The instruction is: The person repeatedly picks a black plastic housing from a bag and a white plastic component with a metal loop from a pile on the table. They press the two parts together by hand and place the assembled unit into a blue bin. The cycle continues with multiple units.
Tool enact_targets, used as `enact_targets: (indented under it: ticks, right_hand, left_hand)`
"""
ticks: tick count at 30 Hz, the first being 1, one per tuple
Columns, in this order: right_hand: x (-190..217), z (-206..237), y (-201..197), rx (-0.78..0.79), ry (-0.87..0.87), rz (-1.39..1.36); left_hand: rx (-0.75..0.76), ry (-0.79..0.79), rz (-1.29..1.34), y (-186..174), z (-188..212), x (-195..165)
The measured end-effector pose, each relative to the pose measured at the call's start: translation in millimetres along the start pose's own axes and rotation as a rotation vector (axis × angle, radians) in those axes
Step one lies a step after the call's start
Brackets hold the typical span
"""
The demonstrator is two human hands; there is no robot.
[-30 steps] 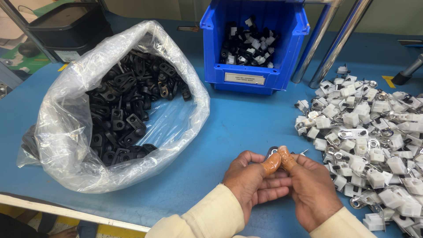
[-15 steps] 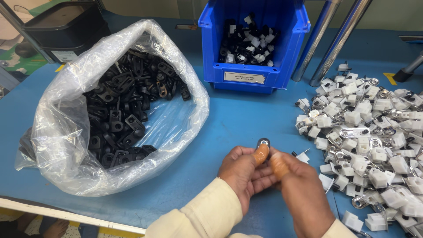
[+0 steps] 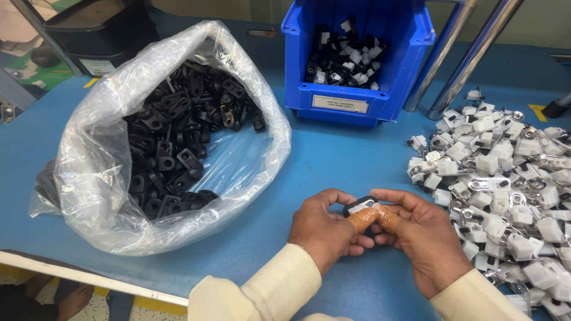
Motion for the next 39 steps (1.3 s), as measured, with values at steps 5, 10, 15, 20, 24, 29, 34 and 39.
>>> enact_targets:
  ticks: [5,10,15,20,24,29,34,39]
  right_hand:
    - [2.8,-2.8,3.9,0.014,-0.022,0.047]
    - [-3.6,1.2,8.6,-0.071,0.065,0.035]
    - [0.6,3.8,10.8,-0.083,0.046,0.045]
    - [-6.9,-3.3,10.4,-0.03,0.079,-0.016]
    - [-22.3,-10.4,9.0,0.074,0.189,0.117]
    - [35.0,-14.0,45.0,0.358,0.053,0.335]
    - [143.9,-46.1,52.6,0.046,-0.324,-0.079]
    - [98.9,-26.3,6.4,-0.126,-0.381,0.364]
  left_hand:
    - [-0.002,0.099,-0.145,-2.8,5.8,-7.8]
    - [-0.053,0.135,-0.283,-2.7,10.9,-15.1]
    - [-0.036,0.283,-0.342,-5.6,15.8,-18.0]
    - [-0.093,0.348,-0.371,-9.3,13.1,-20.0]
    - [0.007,0.359,-0.5,-16.0,14.0,-21.3]
    - [0.087,0.197,-0.412,-61.5,9.2,-32.9]
    - [-0.419,0.319,-0.272,-152.6,-5.0,-84.3]
    - [-0.52,0.329,-0.716,-179.1,-35.6,-93.4]
Point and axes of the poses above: each hand's wrist, its own z-axis away from the middle knuckle, its own y-axis out of the palm, x = y × z, the point moved 6 cm from there along -z, towards the middle knuckle, and after that the axes turned 8 degrees about -x, right-handed, at the moved point
